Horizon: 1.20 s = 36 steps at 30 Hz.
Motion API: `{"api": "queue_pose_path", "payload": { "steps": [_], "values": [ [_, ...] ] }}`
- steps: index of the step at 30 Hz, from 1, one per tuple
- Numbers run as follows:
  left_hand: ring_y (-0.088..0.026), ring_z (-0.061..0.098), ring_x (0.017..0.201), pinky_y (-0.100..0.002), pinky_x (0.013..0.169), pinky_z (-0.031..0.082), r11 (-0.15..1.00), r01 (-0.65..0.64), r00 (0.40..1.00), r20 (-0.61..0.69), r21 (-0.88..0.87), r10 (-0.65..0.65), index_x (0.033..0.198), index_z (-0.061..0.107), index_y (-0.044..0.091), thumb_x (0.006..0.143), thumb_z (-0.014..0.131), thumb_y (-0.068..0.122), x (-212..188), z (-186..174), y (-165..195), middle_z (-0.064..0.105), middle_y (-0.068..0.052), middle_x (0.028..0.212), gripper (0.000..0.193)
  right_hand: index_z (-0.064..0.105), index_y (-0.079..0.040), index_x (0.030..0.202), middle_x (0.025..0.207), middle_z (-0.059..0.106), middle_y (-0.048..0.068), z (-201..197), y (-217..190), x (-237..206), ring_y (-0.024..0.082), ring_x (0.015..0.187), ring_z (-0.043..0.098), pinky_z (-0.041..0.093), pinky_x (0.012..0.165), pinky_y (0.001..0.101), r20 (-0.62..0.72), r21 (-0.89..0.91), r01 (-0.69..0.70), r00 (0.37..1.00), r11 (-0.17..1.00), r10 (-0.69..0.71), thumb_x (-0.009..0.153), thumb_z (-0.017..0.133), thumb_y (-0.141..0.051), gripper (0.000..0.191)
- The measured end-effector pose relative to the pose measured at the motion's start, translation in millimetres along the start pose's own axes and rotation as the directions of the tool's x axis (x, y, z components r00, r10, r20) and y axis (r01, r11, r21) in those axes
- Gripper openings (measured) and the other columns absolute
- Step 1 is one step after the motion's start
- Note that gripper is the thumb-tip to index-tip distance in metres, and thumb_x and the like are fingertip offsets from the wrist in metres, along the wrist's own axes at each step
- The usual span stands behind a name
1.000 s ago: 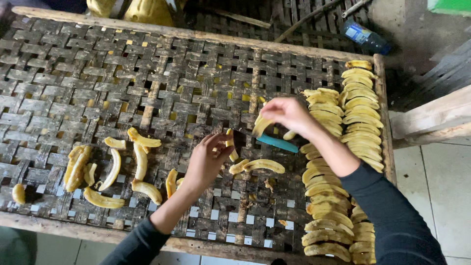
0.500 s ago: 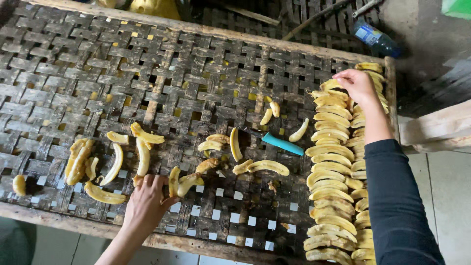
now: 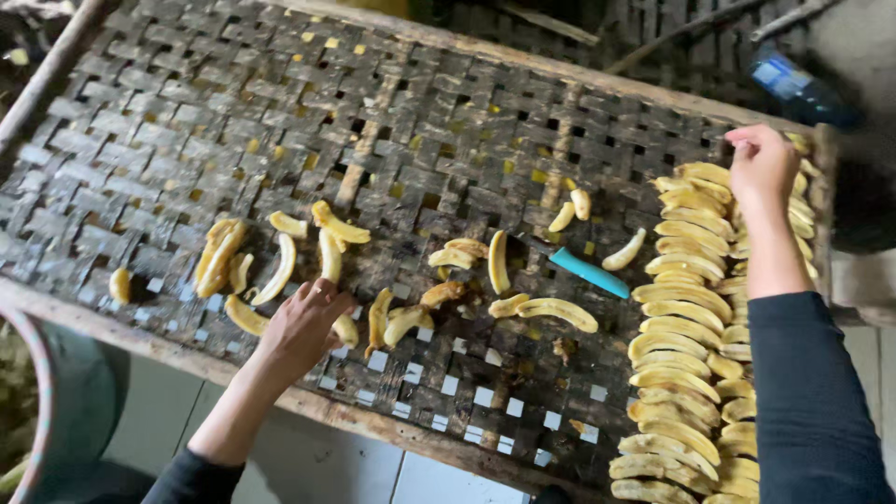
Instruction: The person picks up peeled banana halves from a pile on a woven bamboo drying tray and lays them in neat rows along the tray, occasionally using a small knife to trim pieces. Discarded peels and trimmings collect in a basin beside the tray.
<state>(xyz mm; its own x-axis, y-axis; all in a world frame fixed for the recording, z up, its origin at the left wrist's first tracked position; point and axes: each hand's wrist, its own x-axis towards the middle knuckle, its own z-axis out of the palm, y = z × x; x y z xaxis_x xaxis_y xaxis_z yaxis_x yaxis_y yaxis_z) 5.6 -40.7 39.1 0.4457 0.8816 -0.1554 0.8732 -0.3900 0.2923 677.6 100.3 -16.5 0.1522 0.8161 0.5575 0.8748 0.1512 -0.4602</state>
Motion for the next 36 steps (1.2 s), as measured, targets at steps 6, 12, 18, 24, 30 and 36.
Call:
{"api": "queue_pose_path", "payload": {
  "steps": [6, 12, 18, 24, 30, 36],
  "values": [
    [-0.030, 0.054, 0.115, -0.048, 0.095, 0.044, 1.000, 0.015, 0.997, 0.078, -0.026, -0.012, 0.104, 0.062, 0.018, 0.063, 0.091, 0.024, 7.2, -8.0, -11.8, 0.059, -0.002, 0.111, 0.051, 0.073, -0.004, 0.115, 0.100, 0.074, 0.009, 46.8, -137.6, 4.2, 0.014, 0.081, 0.066, 0.050, 0.072, 0.0264, 0.159, 0.251, 0.008, 0.986, 0.968, -0.049, 0.109, 0.066, -0.003, 0.010],
    [-0.034, 0.055, 0.111, -0.047, 0.090, 0.048, 0.977, -0.069, 0.998, -0.003, -0.199, 0.070, 0.104, 0.056, 0.011, 0.067, 0.089, 0.017, 6.4, 6.5, -18.6, 0.059, -0.009, 0.111, 0.050, 0.068, -0.002, 0.115, 0.098, 0.072, 0.009, 80.3, -285.1, -52.1, 0.015, 0.074, 0.066, 0.055, 0.063, 0.0231, 0.352, 0.412, 0.295, 0.821, 0.862, -0.449, 0.103, 0.062, -0.005, 0.014],
    [-0.034, 0.062, 0.099, -0.046, 0.085, 0.053, 0.907, 0.181, 0.977, -0.037, -0.380, -0.211, 0.107, 0.054, 0.006, 0.068, 0.092, 0.031, 11.8, 9.9, -31.7, 0.060, -0.014, 0.102, 0.060, 0.066, -0.002, 0.114, 0.080, 0.069, 0.006, 145.9, -386.6, -79.4, 0.015, 0.066, 0.068, 0.054, 0.056, 0.0228, 0.520, 0.548, 0.160, 0.704, 0.821, -0.484, 0.100, 0.062, -0.004, 0.015],
    [-0.043, 0.063, 0.106, -0.048, 0.086, 0.055, 0.944, 0.289, 0.862, -0.387, -0.158, -0.329, 0.118, 0.055, -0.005, 0.059, 0.096, 0.043, 58.2, 18.3, -34.6, 0.060, -0.028, 0.120, 0.087, 0.061, -0.005, 0.116, 0.090, 0.070, 0.010, 187.8, -463.0, -75.1, 0.023, 0.078, 0.069, 0.057, 0.068, 0.0377, 0.658, 0.506, 0.053, 0.622, 0.861, -0.425, 0.092, 0.064, -0.001, 0.024],
    [-0.037, 0.068, 0.109, -0.043, 0.090, 0.057, 0.811, 0.421, 0.867, -0.084, -0.406, -0.492, 0.129, 0.053, -0.002, 0.080, 0.083, 0.030, 72.7, 25.6, -42.9, 0.067, -0.022, 0.121, 0.066, 0.064, -0.009, 0.121, 0.117, 0.070, 0.007, 184.6, -469.8, -71.1, 0.028, 0.110, 0.060, 0.049, 0.099, 0.0415, 0.649, 0.530, 0.321, 0.441, 0.785, -0.619, 0.064, 0.050, 0.029, 0.071],
    [-0.021, 0.073, 0.095, -0.035, 0.090, 0.062, 0.073, 0.298, 0.938, 0.278, -0.952, -0.205, 0.131, 0.060, 0.000, 0.094, 0.067, 0.027, 60.4, -12.5, -61.9, 0.073, -0.015, 0.115, 0.046, 0.064, -0.011, 0.119, 0.097, 0.073, 0.007, 176.5, -454.7, -69.4, 0.017, 0.087, 0.072, 0.062, 0.082, 0.0282, 0.188, 0.538, 0.641, 0.542, 0.548, -0.819, 0.102, 0.067, -0.001, 0.019]
  ]
}}
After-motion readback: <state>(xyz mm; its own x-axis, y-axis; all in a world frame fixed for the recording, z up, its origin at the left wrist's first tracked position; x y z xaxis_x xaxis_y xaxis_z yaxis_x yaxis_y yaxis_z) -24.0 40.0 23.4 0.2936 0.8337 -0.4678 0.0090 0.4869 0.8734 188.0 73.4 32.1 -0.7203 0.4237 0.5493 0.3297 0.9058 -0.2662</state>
